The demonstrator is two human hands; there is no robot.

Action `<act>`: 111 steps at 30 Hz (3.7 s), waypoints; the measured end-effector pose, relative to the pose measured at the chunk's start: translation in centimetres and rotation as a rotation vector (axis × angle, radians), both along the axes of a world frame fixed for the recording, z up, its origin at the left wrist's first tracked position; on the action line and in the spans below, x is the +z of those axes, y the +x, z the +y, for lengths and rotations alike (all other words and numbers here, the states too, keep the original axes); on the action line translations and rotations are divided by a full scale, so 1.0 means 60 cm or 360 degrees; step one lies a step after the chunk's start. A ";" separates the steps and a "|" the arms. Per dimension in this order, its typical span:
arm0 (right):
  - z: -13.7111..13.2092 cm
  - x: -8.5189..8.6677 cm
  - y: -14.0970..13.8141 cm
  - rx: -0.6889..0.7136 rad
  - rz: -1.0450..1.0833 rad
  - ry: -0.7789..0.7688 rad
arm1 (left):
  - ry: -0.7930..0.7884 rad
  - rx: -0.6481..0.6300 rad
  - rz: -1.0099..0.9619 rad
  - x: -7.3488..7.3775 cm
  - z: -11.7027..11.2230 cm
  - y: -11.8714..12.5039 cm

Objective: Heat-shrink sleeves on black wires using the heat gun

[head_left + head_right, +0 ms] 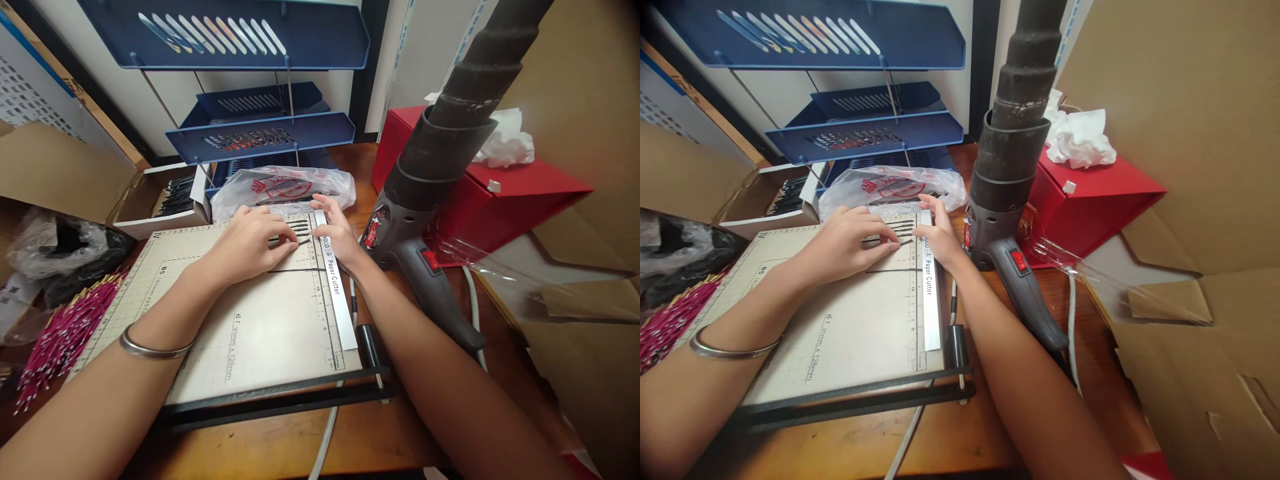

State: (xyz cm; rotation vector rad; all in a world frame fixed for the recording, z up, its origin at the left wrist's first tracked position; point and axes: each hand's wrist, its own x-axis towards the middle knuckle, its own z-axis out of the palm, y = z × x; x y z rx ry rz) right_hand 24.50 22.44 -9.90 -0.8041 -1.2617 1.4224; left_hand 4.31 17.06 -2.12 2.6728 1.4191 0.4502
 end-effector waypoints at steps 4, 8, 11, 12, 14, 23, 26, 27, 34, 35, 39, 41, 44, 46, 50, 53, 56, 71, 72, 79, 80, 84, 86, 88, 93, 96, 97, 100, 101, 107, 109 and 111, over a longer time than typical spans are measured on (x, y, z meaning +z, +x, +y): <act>-0.002 -0.001 0.006 0.0062 -0.0097 0.0053 | -0.0001 0.0002 0.0023 -0.003 0.002 -0.001; -0.003 0.001 0.012 0.0124 -0.0210 0.0164 | 0.0002 0.0010 0.0020 -0.003 0.002 0.000; -0.002 0.003 0.014 0.0147 -0.0253 0.0231 | 0.0004 0.0022 0.0019 -0.003 0.001 0.001; -0.001 0.003 0.014 0.0149 -0.0264 0.0252 | 0.0002 0.0028 0.0020 -0.003 0.001 0.002; 0.000 0.001 0.015 0.0156 -0.0285 0.0289 | -0.0005 0.0042 0.0023 -0.002 0.000 0.003; 0.000 -0.001 0.018 0.0204 -0.0292 0.0392 | -0.0003 0.0094 0.0051 0.000 -0.003 0.010; -0.002 0.003 0.019 0.0213 -0.0298 0.0380 | -0.0018 0.0068 0.0017 0.001 -0.003 0.009; -0.002 0.004 0.019 0.0215 -0.0298 0.0366 | -0.0026 0.0059 0.0006 0.001 -0.003 0.008; -0.002 0.006 0.014 0.0167 -0.0237 0.0230 | -0.0041 0.0038 -0.0045 -0.003 -0.003 0.007; -0.002 0.006 0.013 0.0156 -0.0229 0.0210 | -0.0044 0.0037 -0.0054 -0.004 -0.002 0.007; -0.002 0.007 0.010 0.0124 -0.0207 0.0168 | -0.0058 0.0038 -0.0061 -0.006 0.000 0.006; -0.002 0.008 0.009 0.0119 -0.0199 0.0154 | -0.0061 0.0042 -0.0057 -0.006 0.000 0.006; -0.002 0.008 0.007 0.0105 -0.0193 0.0131 | -0.0076 0.0041 -0.0065 -0.005 -0.001 0.007; -0.001 0.007 0.007 0.0088 -0.0193 0.0126 | -0.0086 0.0040 -0.0074 -0.004 -0.002 0.007; 0.000 0.004 0.007 0.0086 -0.0225 0.0145 | -0.0092 0.0034 -0.0063 -0.002 -0.002 0.007; 0.002 0.001 0.008 0.0086 -0.0247 0.0163 | -0.0073 0.0031 -0.0045 -0.002 -0.002 0.007; 0.003 -0.002 0.008 0.0081 -0.0253 0.0164 | -0.0030 0.0059 -0.0014 -0.002 -0.001 0.007; 0.006 -0.002 0.005 0.0069 -0.0221 0.0140 | 0.0036 0.0131 -0.0040 -0.003 0.000 0.010; 0.006 -0.002 0.005 0.0065 -0.0216 0.0138 | 0.0043 0.0135 -0.0044 -0.004 0.001 0.010; 0.008 -0.004 0.006 0.0062 -0.0229 0.0146 | 0.0041 0.0139 -0.0060 -0.005 0.002 0.010; 0.008 -0.004 0.006 0.0063 -0.0229 0.0147 | 0.0037 0.0135 -0.0057 -0.005 0.002 0.010; 0.007 -0.003 0.007 0.0064 -0.0230 0.0146 | -0.0006 0.0091 -0.0064 -0.005 0.002 0.009; 0.006 -0.003 0.006 0.0058 -0.0228 0.0150 | -0.0020 0.0071 -0.0093 -0.004 0.001 0.009; 0.006 -0.004 0.006 0.0048 -0.0236 0.0164 | -0.0018 0.0070 -0.0111 -0.003 0.001 0.009; 0.009 -0.008 0.006 0.0043 -0.0259 0.0190 | -0.0009 0.0127 -0.0088 -0.002 0.000 0.009; 0.010 -0.008 0.006 0.0045 -0.0263 0.0194 | 0.0002 0.0150 -0.0083 -0.002 0.000 0.009; 0.010 -0.008 0.006 0.0045 -0.0264 0.0193 | 0.0003 0.0150 -0.0082 -0.002 0.001 0.008; 0.009 -0.005 0.006 0.0044 -0.0259 0.0183 | 0.0005 0.0149 -0.0078 -0.003 0.001 0.008; 0.008 -0.004 0.006 0.0044 -0.0255 0.0178 | 0.0003 0.0148 -0.0076 -0.002 0.002 0.008; 0.008 -0.004 0.006 0.0056 -0.0244 0.0176 | -0.0034 0.0119 -0.0080 -0.001 0.002 0.007; 0.009 -0.005 0.007 0.0058 -0.0241 0.0174 | -0.0033 0.0119 -0.0086 0.000 0.002 0.006; 0.009 -0.005 0.008 0.0063 -0.0249 0.0173 | -0.0040 0.0118 -0.0090 0.001 0.001 0.006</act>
